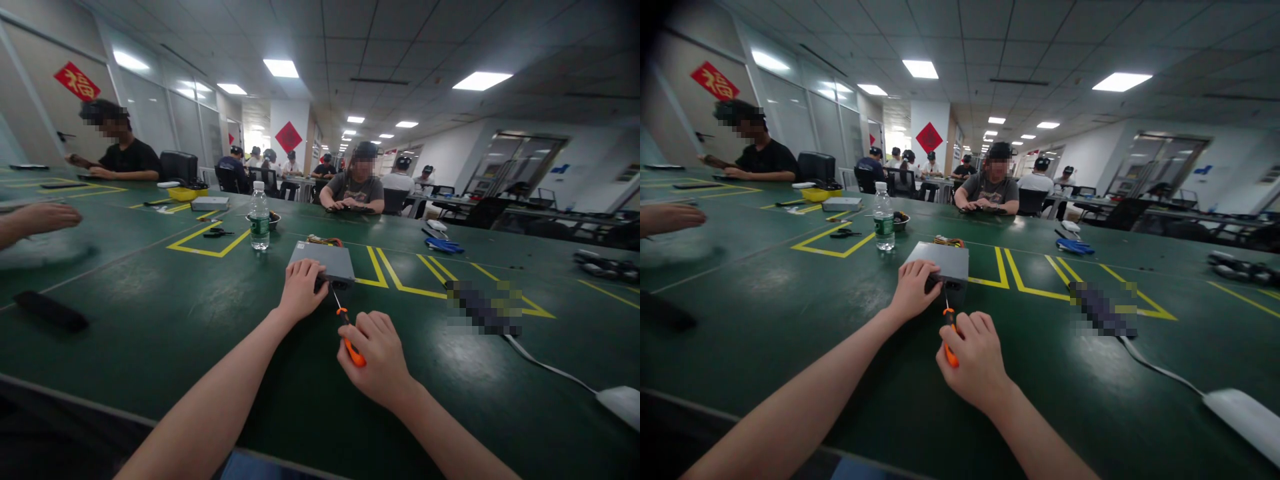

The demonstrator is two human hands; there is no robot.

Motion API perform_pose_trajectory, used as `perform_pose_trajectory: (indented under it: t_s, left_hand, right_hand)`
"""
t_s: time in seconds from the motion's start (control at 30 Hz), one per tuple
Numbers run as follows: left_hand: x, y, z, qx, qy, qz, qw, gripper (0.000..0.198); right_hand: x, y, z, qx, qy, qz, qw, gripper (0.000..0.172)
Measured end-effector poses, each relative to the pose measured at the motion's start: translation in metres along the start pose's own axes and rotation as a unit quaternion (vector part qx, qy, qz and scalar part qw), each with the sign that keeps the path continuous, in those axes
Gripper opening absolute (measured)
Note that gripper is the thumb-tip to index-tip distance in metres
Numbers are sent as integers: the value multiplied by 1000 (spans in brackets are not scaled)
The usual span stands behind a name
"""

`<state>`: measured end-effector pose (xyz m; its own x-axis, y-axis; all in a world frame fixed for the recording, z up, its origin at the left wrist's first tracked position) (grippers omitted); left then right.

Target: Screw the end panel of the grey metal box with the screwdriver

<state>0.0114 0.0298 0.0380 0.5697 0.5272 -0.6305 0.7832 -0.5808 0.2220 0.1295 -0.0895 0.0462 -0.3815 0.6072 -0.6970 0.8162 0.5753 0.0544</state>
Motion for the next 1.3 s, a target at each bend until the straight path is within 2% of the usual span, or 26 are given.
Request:
perform_pose_trajectory:
  t_s: [0.27, 0.4, 0.57, 0.73, 0.93, 1.13, 1.3]
  left_hand:
    - [1, -1, 0, 1, 2, 2, 1000, 29]
    - [1, -1, 0, 2, 3, -1, 1000, 29]
    - [1, -1, 0, 2, 3, -1, 1000, 30]
    - [0, 0, 0, 0, 1, -2, 1000, 29]
    - [0, 0, 0, 0, -1, -2, 1000, 29]
    - [0, 0, 0, -1, -6, -1, 1000, 29]
    - [-1, 1, -1, 0, -9, -5, 1000, 30]
  right_hand:
    - [0, 8, 1, 44, 13, -23, 999, 21]
    - [1, 6, 0, 27, -12, -33, 999, 11]
    - [1, 4, -2, 43, -51, -23, 998, 11]
    - [1, 9, -1, 65, -15, -61, 996, 17]
    - [2, 5, -2, 38, -53, -33, 997, 9]
    - [0, 11, 0, 72, -1, -54, 996, 15]
    - [1, 8, -1, 42, -46, -41, 997, 11]
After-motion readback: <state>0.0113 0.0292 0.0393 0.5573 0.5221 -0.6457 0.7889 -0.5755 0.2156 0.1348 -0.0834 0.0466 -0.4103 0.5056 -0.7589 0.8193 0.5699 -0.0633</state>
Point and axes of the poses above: each hand's wrist, its own z-axis away from the middle knuckle, its own x-axis out of the palm, y = z × x, the point moved 5 cm from there along -z, towards the middle knuckle, and after that the axes turned 1 degree about z, right-handed, at the moved point
